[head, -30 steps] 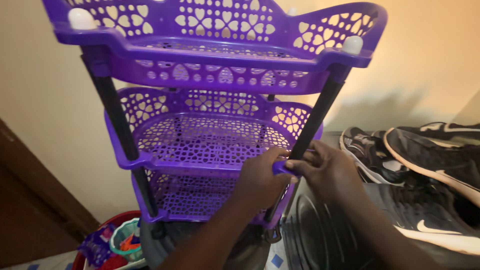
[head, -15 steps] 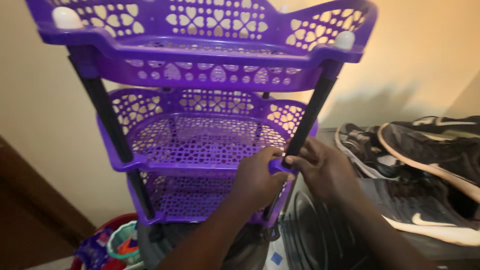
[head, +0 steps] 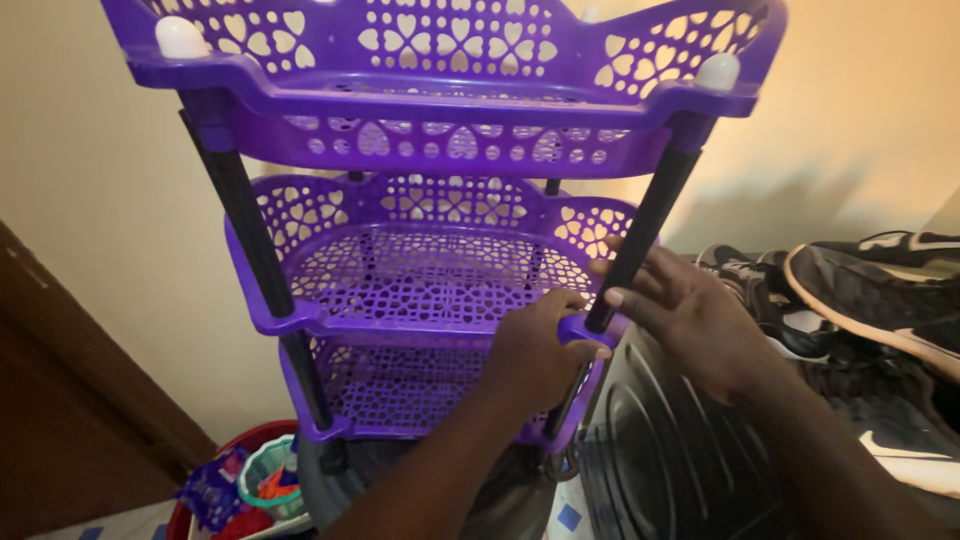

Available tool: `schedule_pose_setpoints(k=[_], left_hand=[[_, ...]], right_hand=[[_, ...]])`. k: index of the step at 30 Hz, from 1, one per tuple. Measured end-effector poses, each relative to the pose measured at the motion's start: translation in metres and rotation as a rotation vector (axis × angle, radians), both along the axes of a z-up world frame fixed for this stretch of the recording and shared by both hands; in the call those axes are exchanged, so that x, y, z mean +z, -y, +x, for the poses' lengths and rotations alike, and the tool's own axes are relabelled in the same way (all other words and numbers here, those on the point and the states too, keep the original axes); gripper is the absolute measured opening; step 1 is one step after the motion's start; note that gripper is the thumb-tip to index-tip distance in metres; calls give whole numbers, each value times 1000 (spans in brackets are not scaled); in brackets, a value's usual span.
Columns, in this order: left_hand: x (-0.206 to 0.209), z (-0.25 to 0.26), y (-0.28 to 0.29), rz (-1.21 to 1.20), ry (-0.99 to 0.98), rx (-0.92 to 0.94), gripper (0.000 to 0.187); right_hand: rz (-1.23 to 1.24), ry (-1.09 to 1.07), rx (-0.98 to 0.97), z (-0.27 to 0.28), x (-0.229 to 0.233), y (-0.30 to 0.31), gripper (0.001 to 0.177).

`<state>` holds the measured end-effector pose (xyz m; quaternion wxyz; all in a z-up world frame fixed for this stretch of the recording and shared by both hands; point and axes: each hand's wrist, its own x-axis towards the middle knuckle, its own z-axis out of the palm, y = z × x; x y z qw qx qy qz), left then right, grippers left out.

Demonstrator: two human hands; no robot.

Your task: The person assembles a three-tier purple plastic storage rack by inserting black support poles into the baskets and securing them with white plastic caps. The person handles the baskets and poles by hand, stacking them vertically and adjusting the fit of the components.

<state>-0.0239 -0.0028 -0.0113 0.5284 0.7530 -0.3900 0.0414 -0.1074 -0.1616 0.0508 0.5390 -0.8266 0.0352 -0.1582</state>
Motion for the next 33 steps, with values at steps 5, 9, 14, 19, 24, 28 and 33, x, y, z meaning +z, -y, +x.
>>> schedule_pose_setpoints(k=[5, 9, 14, 19, 24, 28, 33], left_hand=[[0, 1, -3, 50, 5, -1, 50], [-2, 1, -3, 51, -4, -8, 51], [-4, -2, -1, -9, 67, 3, 53], [-5, 1, -2, 57, 15, 16, 52], [-4, 1, -2, 13, 26, 0, 52], [-1, -1, -3, 13, 24, 1, 51], [2, -5, -4, 11, 41, 10, 49]], right_hand=[[-6, 17, -66, 6, -10, 1, 40], [-17, 94, -174, 4, -11, -13, 39], [-84, 14, -347, -2, -5, -26, 43], [-1, 16, -109, -2, -1, -16, 44], [-26, 79, -139, 1, -10, -20, 38], [-133, -48, -391, -4, -6, -37, 39], [-56, 8, -287, -5, 4, -41, 41]])
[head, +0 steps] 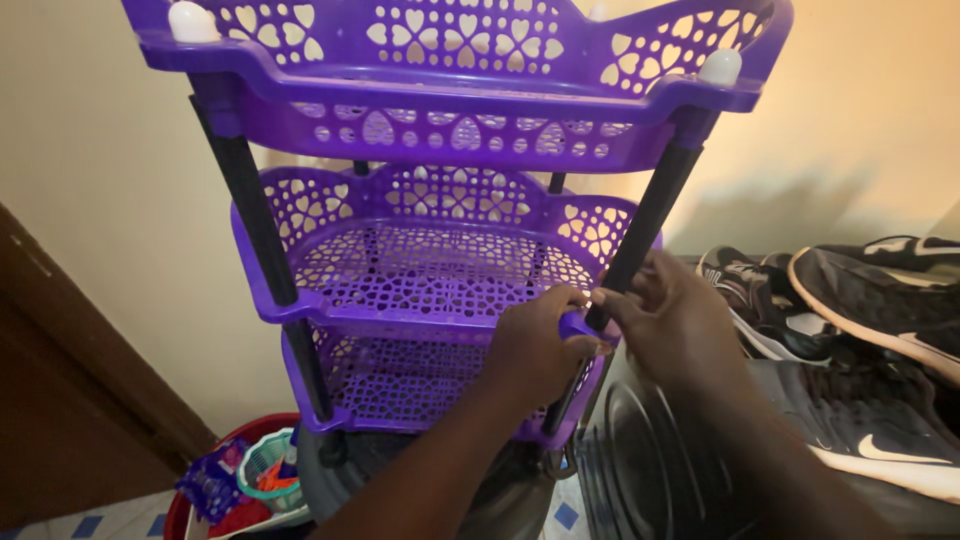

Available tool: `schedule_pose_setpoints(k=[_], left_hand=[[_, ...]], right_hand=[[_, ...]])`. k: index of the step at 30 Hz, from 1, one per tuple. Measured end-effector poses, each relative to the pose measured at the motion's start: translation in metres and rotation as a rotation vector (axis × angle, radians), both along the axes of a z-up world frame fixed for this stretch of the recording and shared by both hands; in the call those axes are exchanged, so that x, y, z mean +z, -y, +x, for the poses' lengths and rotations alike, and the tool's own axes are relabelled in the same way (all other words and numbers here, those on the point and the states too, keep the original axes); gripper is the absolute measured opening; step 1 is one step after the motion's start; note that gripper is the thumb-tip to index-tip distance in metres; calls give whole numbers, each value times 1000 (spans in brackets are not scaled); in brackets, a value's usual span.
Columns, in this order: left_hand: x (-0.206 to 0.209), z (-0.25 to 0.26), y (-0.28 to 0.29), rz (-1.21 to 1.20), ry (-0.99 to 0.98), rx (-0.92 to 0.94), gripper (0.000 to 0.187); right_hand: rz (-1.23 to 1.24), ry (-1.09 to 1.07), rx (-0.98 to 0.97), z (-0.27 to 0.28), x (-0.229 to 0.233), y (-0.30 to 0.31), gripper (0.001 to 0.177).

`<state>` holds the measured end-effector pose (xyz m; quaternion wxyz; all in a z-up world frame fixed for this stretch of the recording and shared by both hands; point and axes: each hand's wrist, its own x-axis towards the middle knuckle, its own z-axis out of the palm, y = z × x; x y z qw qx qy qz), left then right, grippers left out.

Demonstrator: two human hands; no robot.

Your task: The person assembles a three-tier purple plastic storage rack by inserting black support poles into the baskets and securing them with white plastic caps. The person handles the baskets and poles by hand, stacking them vertically and adjusting the fit of the components.

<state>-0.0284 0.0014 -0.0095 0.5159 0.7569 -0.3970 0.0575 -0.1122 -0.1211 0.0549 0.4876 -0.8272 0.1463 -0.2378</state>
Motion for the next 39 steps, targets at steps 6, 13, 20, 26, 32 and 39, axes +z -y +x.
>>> schedule_pose_setpoints(k=[6, 13, 20, 26, 32, 39], left_hand=[[1, 0, 0, 8, -12, 6, 49], [3, 1, -8, 9, -64, -88, 51], [38, 16, -87, -324, 56, 95, 18], [85, 57, -184, -529, 362, 674, 31], [111, 86, -204, -472, 335, 592, 62], [118, 87, -194, -606, 300, 417, 44]], right_hand=[[-108, 12, 59, 5, -16, 17, 36], [-252, 14, -123, 4, -32, 8, 32], [-525, -787, -201, -23, 32, 10, 52], [-107, -273, 348, 14, 69, -69, 59], [983, -42, 416, 66, 94, -161, 80], [1311, 228, 482, 102, 112, -178, 52]])
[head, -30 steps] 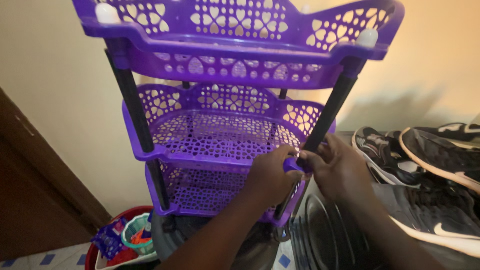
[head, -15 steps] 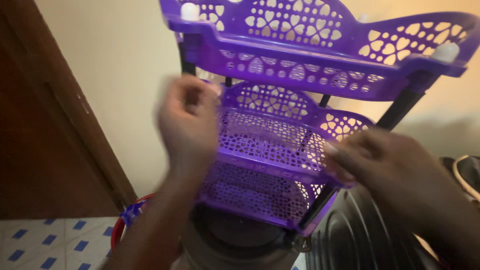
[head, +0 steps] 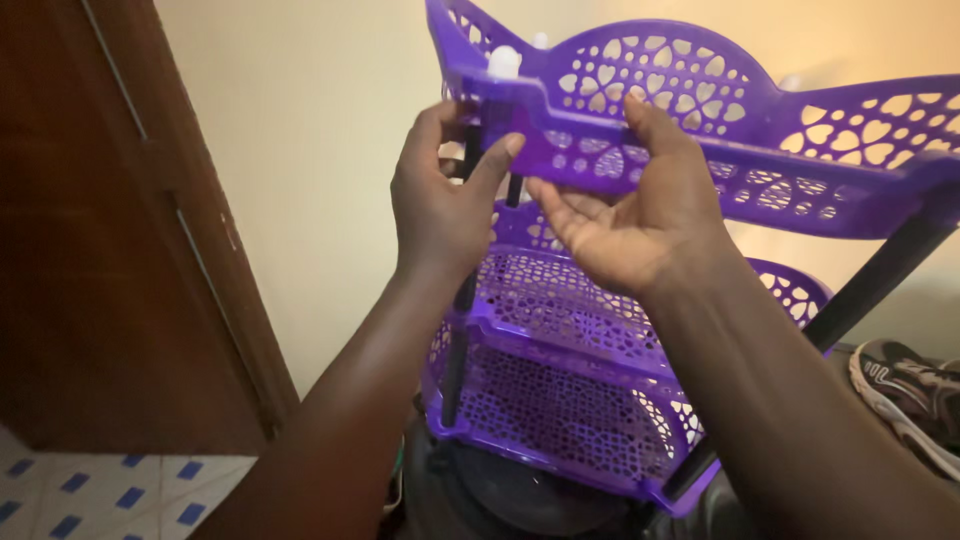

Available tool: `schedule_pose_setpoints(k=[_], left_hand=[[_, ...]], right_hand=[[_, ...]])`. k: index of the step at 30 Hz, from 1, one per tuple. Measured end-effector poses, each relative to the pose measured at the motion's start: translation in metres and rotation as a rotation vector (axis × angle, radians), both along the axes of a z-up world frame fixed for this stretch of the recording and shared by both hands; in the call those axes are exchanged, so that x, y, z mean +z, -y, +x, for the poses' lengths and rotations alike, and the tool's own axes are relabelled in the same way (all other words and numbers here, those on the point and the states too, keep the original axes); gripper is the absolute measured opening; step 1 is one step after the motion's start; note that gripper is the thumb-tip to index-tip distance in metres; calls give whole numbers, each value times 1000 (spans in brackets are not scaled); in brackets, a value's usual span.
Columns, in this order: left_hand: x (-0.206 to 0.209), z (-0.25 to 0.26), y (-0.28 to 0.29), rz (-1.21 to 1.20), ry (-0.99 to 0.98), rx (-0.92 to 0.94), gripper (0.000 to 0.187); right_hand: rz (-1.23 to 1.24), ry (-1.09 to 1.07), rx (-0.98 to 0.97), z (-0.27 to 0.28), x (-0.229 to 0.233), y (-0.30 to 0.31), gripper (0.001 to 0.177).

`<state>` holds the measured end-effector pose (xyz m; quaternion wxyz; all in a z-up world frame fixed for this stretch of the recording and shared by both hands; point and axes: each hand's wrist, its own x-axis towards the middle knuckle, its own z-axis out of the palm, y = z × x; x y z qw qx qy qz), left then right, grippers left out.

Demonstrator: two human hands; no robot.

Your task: The person assembles a three-tier purple plastic storage rack by inserting black support poles into the baskets and securing them with white plastic caps. The person handles the baskets and poles by hand, stacking them vertically and adjusting the fit of the components.

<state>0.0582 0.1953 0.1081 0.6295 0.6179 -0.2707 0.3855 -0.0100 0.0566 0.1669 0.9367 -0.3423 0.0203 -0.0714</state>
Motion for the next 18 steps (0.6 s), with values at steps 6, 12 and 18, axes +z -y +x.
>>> schedule_pose_setpoints(k=[6, 12, 18], left_hand=[[8, 12, -5, -17, -21, 45, 29], [3, 14, -11, -56, -80, -72, 32], [7, 11, -10, -48, -56, -113, 36]], right_hand=[[79, 103, -48, 18, 18, -1, 47], [-43, 59, -59, 16, 1, -8, 41], [-61, 108, -76, 21, -7, -6, 40]])
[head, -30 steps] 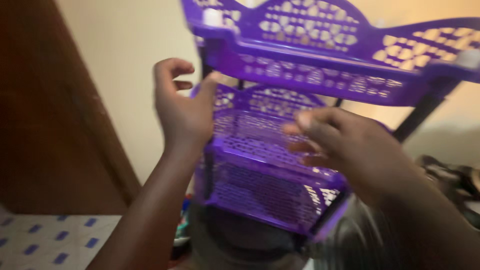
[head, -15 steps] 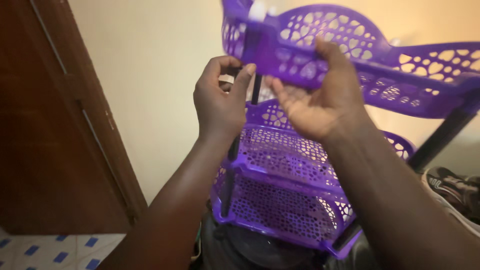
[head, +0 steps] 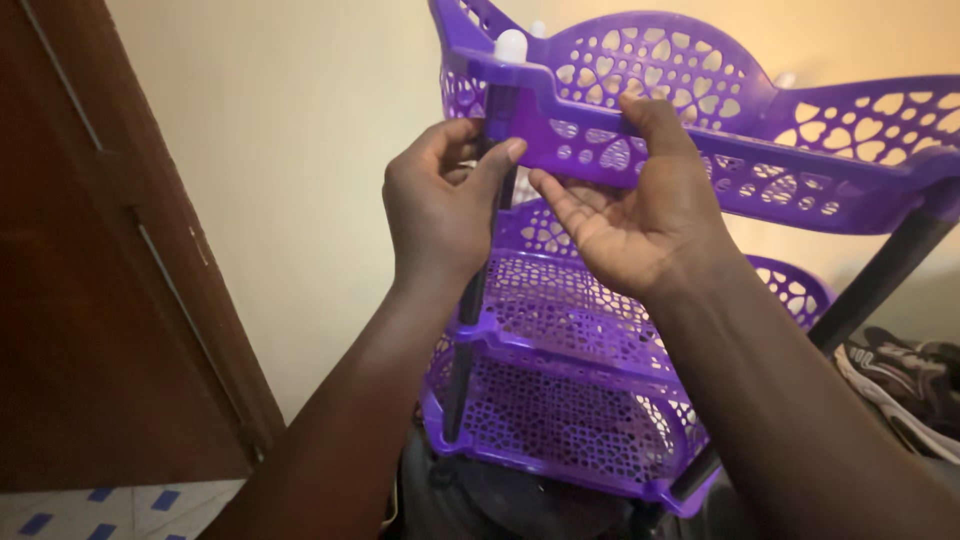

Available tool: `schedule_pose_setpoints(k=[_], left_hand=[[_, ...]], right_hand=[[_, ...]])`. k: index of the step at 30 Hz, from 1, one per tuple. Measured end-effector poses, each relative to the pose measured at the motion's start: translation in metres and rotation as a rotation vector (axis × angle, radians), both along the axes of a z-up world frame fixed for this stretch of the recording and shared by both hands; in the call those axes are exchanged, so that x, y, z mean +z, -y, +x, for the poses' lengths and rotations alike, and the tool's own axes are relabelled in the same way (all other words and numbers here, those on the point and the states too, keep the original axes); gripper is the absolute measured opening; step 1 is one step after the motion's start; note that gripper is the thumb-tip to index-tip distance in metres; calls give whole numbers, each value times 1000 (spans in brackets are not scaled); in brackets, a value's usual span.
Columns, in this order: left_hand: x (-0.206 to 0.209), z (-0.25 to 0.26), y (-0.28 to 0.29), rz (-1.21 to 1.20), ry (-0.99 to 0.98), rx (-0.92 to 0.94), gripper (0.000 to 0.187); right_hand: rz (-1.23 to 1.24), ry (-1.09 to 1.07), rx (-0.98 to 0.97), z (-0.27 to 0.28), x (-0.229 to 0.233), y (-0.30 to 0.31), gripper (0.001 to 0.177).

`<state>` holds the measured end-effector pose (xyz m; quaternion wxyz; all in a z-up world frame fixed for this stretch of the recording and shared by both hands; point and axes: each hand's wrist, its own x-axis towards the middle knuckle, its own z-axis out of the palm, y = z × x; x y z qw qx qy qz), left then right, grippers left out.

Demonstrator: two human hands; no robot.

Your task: The person assembles a three-tier purple plastic storage rack by inserting black support poles into the baskets and securing them with white plastic caps. The person handles the baskets and poles by hand, stacking them vertically and adjusting the fit of the components.

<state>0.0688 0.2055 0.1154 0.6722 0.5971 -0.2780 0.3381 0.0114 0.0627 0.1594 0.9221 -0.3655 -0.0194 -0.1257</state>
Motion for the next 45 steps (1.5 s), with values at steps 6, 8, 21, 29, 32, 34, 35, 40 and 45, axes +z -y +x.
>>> schedule_pose_setpoints(k=[6, 8, 21, 29, 32, 34, 35, 40, 45], left_hand=[[0, 0, 0, -60, -79, -98, 38], [1, 3, 2, -195, -122, -271, 39], [39, 49, 10, -247, -521, -641, 42], [42, 43, 11, -243, -462, -511, 30], [39, 42, 7, -218, -461, -618, 37], [36, 40, 6, -268, -484, -649, 40], [35, 37, 6, -251, -430, -623, 44], [29, 22, -2, -169, -458, -539, 55], [8, 1, -3, -255, -244, -90, 36]], right_hand=[[-24, -20, -51, 3, -10, -1, 43], [-65, -10, -52, 3, -11, 0, 42], [-193, 28, -63, 0, -15, 5, 47], [-271, -110, -27, -10, -13, 4, 70], [-231, -265, -7, -26, -19, 14, 87], [-263, -230, 112, -37, -29, 21, 92], [-327, -139, 208, -45, -35, 26, 92], [-616, -19, 402, -88, -56, 68, 87], [-657, 110, 256, -132, -66, 136, 84]])
